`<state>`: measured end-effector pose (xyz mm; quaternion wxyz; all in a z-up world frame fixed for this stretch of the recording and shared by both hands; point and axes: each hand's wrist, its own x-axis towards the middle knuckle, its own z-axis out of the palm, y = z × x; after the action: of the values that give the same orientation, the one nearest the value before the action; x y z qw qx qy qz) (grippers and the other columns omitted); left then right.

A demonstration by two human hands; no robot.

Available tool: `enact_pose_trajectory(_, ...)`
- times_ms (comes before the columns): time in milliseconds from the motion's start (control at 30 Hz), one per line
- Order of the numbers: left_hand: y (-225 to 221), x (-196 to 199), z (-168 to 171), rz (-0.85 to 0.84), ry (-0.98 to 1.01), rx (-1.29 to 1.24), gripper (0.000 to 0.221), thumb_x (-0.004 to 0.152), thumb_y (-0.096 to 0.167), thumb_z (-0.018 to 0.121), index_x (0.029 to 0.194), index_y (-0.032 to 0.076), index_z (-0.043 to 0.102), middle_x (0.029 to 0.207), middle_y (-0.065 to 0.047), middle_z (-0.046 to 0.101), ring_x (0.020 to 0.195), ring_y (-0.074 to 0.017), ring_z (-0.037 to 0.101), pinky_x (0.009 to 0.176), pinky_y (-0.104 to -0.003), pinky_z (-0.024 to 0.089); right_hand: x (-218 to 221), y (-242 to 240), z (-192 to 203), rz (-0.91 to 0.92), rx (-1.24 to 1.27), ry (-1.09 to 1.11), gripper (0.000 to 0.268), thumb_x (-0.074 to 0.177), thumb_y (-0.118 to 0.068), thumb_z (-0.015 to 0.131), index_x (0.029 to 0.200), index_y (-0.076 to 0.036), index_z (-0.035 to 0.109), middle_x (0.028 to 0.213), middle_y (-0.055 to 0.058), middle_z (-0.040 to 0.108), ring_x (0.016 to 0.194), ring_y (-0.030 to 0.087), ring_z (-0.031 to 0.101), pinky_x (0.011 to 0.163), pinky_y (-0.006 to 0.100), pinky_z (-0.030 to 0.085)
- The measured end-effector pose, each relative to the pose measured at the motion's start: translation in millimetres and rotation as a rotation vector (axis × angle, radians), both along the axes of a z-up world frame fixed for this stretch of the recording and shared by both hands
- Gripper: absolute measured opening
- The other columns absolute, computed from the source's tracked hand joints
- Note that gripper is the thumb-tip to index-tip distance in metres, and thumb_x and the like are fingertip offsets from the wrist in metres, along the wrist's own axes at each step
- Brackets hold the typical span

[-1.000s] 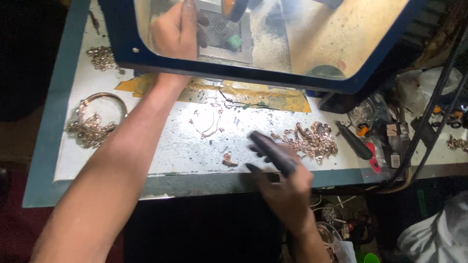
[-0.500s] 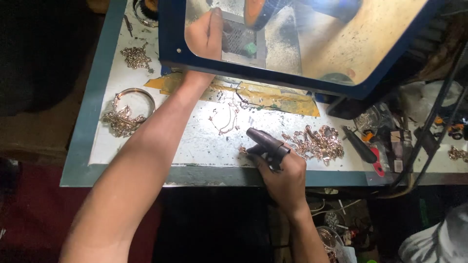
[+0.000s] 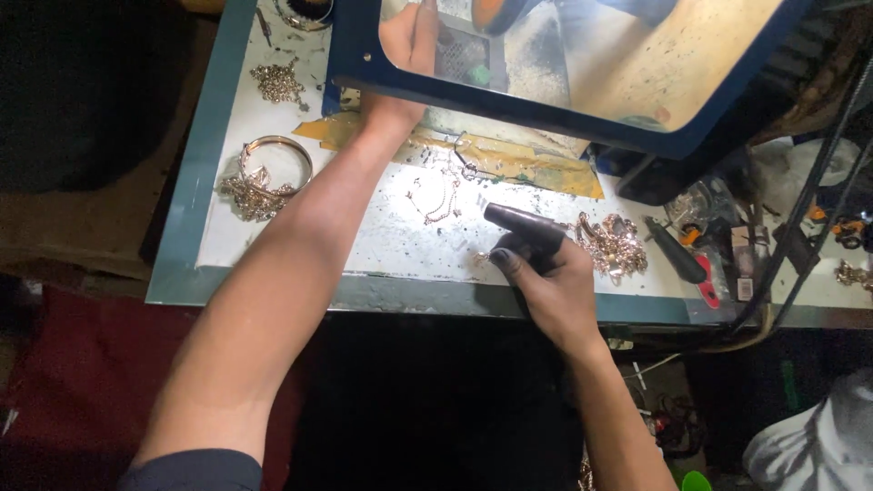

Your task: Polishing small jewelry components by holding them against a rotating buffing wheel inside a protective enclosure.

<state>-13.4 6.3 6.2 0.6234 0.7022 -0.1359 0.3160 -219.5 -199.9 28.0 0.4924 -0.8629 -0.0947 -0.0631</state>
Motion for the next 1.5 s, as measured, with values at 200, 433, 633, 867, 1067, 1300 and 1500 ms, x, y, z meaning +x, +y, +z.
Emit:
enact_pose_trajectory(200,0,3,-2,-0.066,0.005,-0.022,0.049,0.108,0.040,0.034,0.076,0.011,0.058,0.059,0.001,0.048,0.057,-0.0105,0.053,0.054,-0.030,0.040,0,-5,-2,-0.078,0.068,0.126,0.030,0.086,-0.018,0.081,0.114,-0.008,0.077,0.081,-0.002,0.066,0.073,0.009,0.058,0.063,0.022,0.050)
enact_pose_trajectory(433,1,-8,5,-0.065,0.097,-0.060,0.043,0.108,0.039,0.034,0.074,0.016,0.047,0.062,0.004,0.048,0.059,-0.0085,0.049,0.054,-0.028,0.038,-1,4,12,-0.113,0.146,0.178,0.039,0.083,-0.011,0.082,0.120,-0.003,0.073,0.091,0.003,0.074,0.082,0.010,0.066,0.075,0.022,0.059)
enact_pose_trajectory(633,2,-15,6,-0.005,0.116,-0.021,0.044,0.108,0.035,0.042,0.069,0.016,0.041,0.060,0.005,0.041,0.058,-0.0085,0.043,0.056,-0.029,0.037,-8,18,16,0.054,0.050,0.041,0.041,0.093,-0.003,0.068,0.134,-0.009,0.066,0.107,0.008,0.077,0.099,0.014,0.073,0.088,0.025,0.062)
enact_pose_trajectory(867,0,-11,5,-0.030,0.130,-0.039,0.045,0.108,0.037,0.043,0.068,0.016,0.043,0.059,0.005,0.043,0.055,-0.0079,0.045,0.051,-0.027,0.038,-13,13,11,0.077,-0.012,-0.068,0.042,0.096,-0.005,0.066,0.139,-0.009,0.062,0.106,0.005,0.076,0.069,0.005,0.056,0.055,0.017,0.047)
enact_pose_trajectory(1067,0,-13,10,-0.109,0.140,-0.050,0.042,0.109,0.033,0.040,0.071,0.015,0.046,0.061,0.004,0.046,0.058,-0.0081,0.046,0.052,-0.028,0.036,-10,12,5,0.129,-0.183,-0.138,0.052,0.091,-0.006,0.075,0.141,-0.012,0.059,0.110,0.001,0.079,0.060,0.005,0.049,0.051,0.018,0.044)
enact_pose_trajectory(1300,-1,-6,4,-0.084,0.068,0.043,0.044,0.110,0.034,0.039,0.070,0.015,0.043,0.060,0.003,0.043,0.057,-0.0090,0.044,0.051,-0.029,0.032,-17,20,6,0.084,-0.234,-0.267,0.041,0.088,-0.007,0.079,0.128,-0.012,0.070,0.109,0.004,0.080,0.094,0.009,0.075,0.067,0.020,0.054)
enact_pose_trajectory(1500,-1,-7,8,-0.050,0.054,0.076,0.046,0.108,0.034,0.038,0.073,0.011,0.058,0.060,0.001,0.053,0.057,-0.0109,0.053,0.051,-0.028,0.039,-15,17,2,0.085,-0.222,-0.345,0.042,0.089,-0.006,0.080,0.129,-0.010,0.068,0.092,0.000,0.079,0.072,0.006,0.065,0.063,0.020,0.056)
